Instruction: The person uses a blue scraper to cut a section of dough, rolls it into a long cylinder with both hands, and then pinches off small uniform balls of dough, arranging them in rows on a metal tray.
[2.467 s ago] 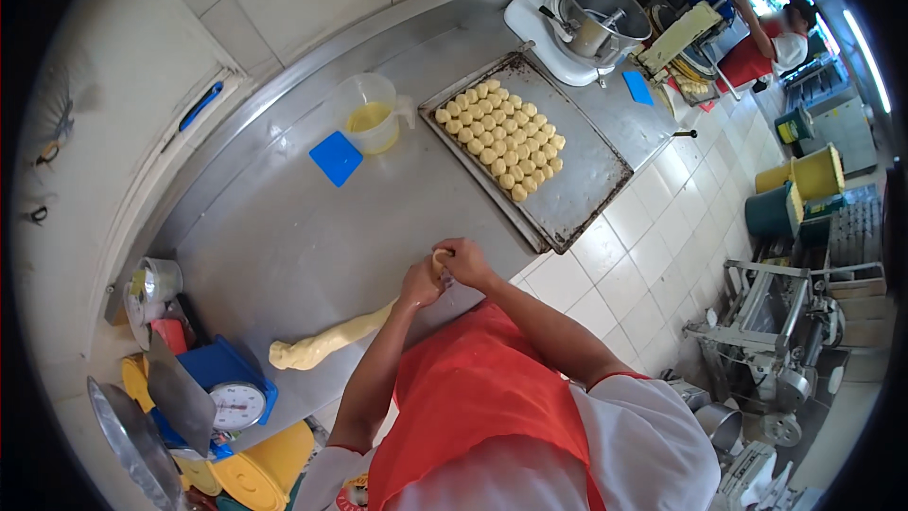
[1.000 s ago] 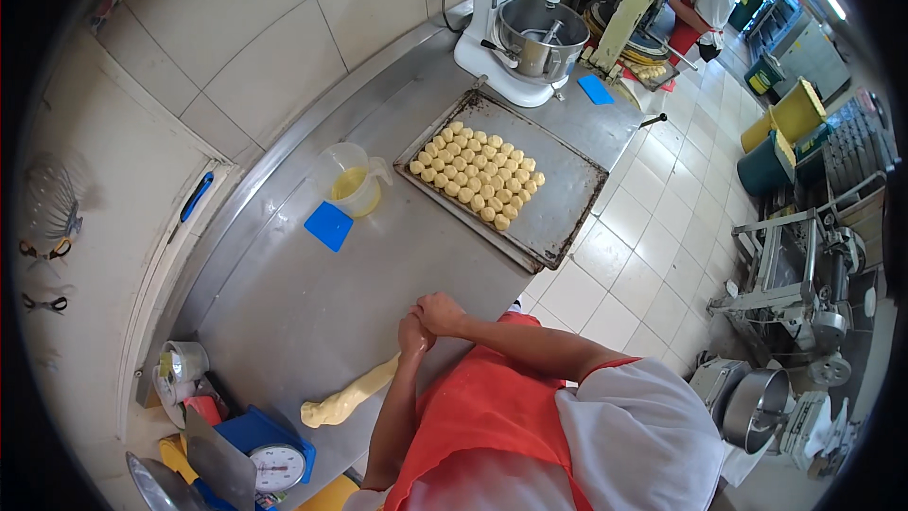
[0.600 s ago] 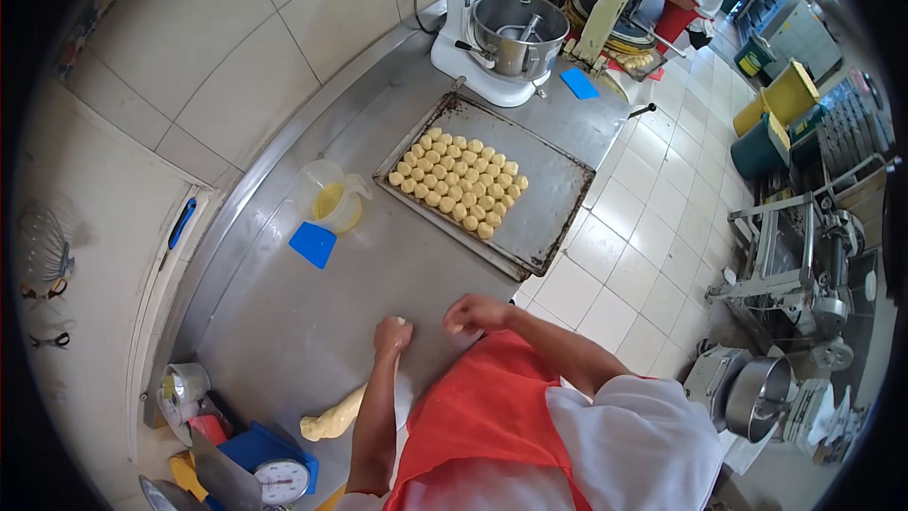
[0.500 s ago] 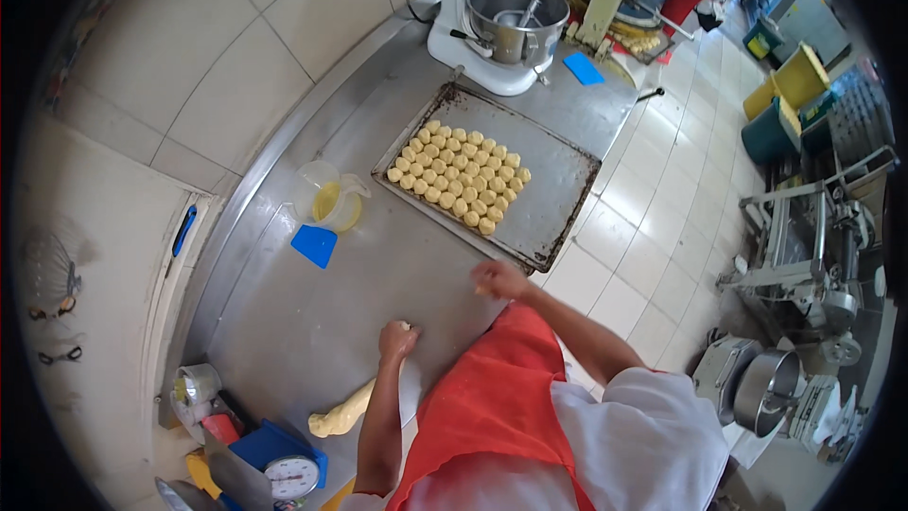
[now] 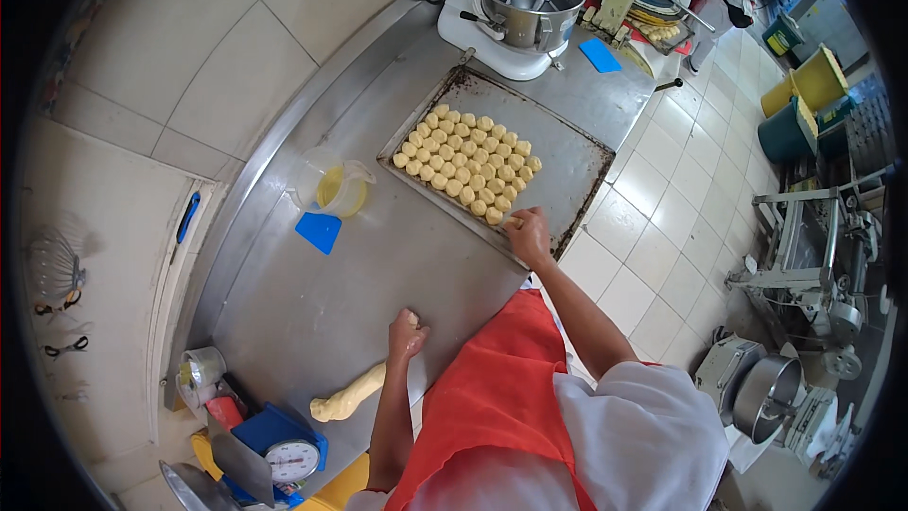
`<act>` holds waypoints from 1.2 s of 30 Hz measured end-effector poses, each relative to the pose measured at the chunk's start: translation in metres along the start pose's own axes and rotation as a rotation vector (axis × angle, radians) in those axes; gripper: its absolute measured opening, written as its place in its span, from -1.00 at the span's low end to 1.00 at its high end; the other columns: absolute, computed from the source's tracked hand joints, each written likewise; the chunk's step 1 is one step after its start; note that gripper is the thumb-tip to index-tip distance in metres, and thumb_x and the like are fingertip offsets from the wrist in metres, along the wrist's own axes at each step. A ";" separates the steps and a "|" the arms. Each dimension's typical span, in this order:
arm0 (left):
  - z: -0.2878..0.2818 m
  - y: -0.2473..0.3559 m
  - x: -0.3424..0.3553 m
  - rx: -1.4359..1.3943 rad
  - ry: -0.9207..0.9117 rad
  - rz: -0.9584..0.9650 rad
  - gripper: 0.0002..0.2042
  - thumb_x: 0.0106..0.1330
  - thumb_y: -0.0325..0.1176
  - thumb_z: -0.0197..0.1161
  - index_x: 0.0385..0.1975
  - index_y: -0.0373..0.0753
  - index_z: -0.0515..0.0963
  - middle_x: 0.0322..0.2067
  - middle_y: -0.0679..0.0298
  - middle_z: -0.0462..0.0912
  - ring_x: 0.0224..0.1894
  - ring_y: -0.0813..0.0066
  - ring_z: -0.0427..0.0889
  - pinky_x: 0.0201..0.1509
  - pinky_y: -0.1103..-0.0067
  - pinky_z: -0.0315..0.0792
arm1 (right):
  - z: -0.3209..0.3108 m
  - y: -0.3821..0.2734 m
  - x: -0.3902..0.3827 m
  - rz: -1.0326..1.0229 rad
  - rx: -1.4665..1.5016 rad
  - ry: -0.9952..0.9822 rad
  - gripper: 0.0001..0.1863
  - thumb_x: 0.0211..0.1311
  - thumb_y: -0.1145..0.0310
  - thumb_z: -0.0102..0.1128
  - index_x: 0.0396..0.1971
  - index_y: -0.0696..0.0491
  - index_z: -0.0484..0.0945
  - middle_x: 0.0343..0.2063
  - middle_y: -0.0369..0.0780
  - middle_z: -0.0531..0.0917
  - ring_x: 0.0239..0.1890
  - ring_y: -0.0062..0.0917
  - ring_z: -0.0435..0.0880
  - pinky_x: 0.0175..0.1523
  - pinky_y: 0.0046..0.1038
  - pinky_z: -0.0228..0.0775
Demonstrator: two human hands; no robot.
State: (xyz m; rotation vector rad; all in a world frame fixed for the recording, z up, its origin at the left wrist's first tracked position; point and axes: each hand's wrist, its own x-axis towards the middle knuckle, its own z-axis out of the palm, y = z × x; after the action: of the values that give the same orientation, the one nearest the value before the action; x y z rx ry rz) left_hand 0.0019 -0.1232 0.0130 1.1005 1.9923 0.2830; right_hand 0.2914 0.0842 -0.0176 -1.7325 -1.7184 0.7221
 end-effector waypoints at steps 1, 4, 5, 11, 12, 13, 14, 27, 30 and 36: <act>0.002 -0.007 -0.002 -0.012 0.003 0.004 -0.64 -0.03 -0.35 0.38 -0.19 -0.30 0.54 -0.29 -0.02 0.67 -0.20 -0.01 0.65 -0.10 0.26 0.49 | 0.003 -0.009 -0.002 -0.050 -0.053 -0.017 -0.55 0.07 0.25 0.34 -0.06 0.17 0.58 -0.18 0.04 0.58 -0.19 -0.05 0.62 -0.07 -0.16 0.49; 0.006 -0.021 -0.005 0.063 0.099 0.217 -0.52 0.00 -0.52 0.29 0.02 -0.29 0.45 -0.14 -0.04 0.60 -0.07 0.00 0.59 0.04 0.28 0.46 | 0.004 -0.033 -0.005 0.036 -0.137 -0.039 -0.51 0.04 0.18 0.40 -0.06 0.16 0.59 -0.14 0.02 0.56 -0.10 -0.10 0.61 -0.03 -0.16 0.48; 0.003 -0.024 -0.010 0.005 0.122 0.222 -0.46 0.01 -0.55 0.26 0.10 -0.28 0.40 -0.06 -0.04 0.56 -0.01 0.02 0.56 0.08 0.29 0.44 | 0.002 -0.049 -0.012 0.018 -0.140 -0.043 -0.51 0.04 0.18 0.40 -0.06 0.16 0.59 -0.14 0.02 0.56 -0.10 -0.10 0.61 -0.03 -0.16 0.48; -0.014 -0.017 -0.037 -0.249 0.080 0.304 -0.35 0.03 -0.57 0.26 0.23 -0.26 0.29 0.03 -0.02 0.50 0.06 0.11 0.54 0.11 0.30 0.44 | 0.057 -0.108 -0.132 -0.144 0.205 -0.567 -0.55 0.16 0.11 0.33 -0.03 0.07 0.63 -0.22 -0.09 0.68 -0.30 -0.22 0.66 -0.16 -0.25 0.53; -0.012 -0.018 -0.040 -0.260 0.175 0.418 -0.40 0.02 -0.57 0.27 0.18 -0.28 0.35 -0.03 0.00 0.55 0.00 0.14 0.58 0.07 0.30 0.46 | 0.077 -0.119 -0.159 -0.153 0.334 -0.687 -0.59 0.18 0.13 0.30 -0.05 0.07 0.64 -0.29 -0.08 0.70 -0.35 -0.23 0.66 -0.18 -0.28 0.53; -0.013 -0.020 -0.042 -0.265 0.170 0.436 -0.40 0.02 -0.57 0.27 0.18 -0.28 0.35 -0.03 0.00 0.55 0.00 0.14 0.58 0.07 0.30 0.46 | 0.091 -0.126 -0.174 -0.165 0.465 -0.800 -0.63 0.20 0.16 0.27 -0.08 0.06 0.66 -0.36 -0.07 0.72 -0.40 -0.25 0.66 -0.19 -0.30 0.54; -0.017 -0.028 -0.045 -0.262 0.128 0.377 -0.50 0.03 -0.55 0.28 0.07 -0.29 0.44 -0.12 -0.01 0.60 -0.06 0.09 0.62 0.01 0.28 0.50 | 0.097 -0.144 -0.180 -0.178 0.462 -0.805 -0.63 0.20 0.16 0.27 -0.08 0.06 0.66 -0.36 -0.07 0.72 -0.40 -0.25 0.66 -0.19 -0.30 0.54; -0.006 -0.009 -0.025 0.289 -0.051 0.067 -0.71 0.15 -0.26 0.22 -0.31 -0.39 0.65 -0.22 -0.20 0.67 -0.12 -0.15 0.66 -0.06 0.17 0.54 | 0.089 -0.150 -0.166 -0.213 -0.106 -0.833 -0.71 0.30 0.22 0.10 -0.38 0.13 0.66 -0.54 -0.09 0.65 -0.50 -0.26 0.64 -0.34 -0.25 0.51; -0.023 -0.050 0.007 0.012 0.070 -0.146 -0.66 0.09 -0.22 0.26 -0.26 -0.37 0.67 -0.20 -0.18 0.68 -0.10 -0.13 0.66 -0.03 0.18 0.53 | 0.047 -0.148 -0.170 -0.153 0.325 -1.212 -0.72 0.30 0.22 0.10 -0.35 0.12 0.66 -0.59 -0.26 0.58 -0.61 -0.49 0.49 -0.43 -0.42 0.42; -0.028 -0.019 -0.012 0.144 0.016 0.090 -0.72 -0.03 -0.38 0.31 -0.29 -0.31 0.58 -0.22 -0.10 0.67 -0.08 -0.05 0.65 -0.02 0.25 0.51 | -0.018 -0.025 -0.049 0.270 0.191 -0.068 -0.70 0.27 0.37 0.05 -0.15 0.19 0.69 -0.55 -0.16 0.71 -0.52 -0.55 0.69 -0.41 -0.46 0.53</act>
State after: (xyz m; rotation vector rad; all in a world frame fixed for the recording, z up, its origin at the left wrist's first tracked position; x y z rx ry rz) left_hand -0.0272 -0.1383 0.0275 1.2842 2.0056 0.1982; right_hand 0.2866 0.0347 0.0111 -1.8402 -1.4198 1.0387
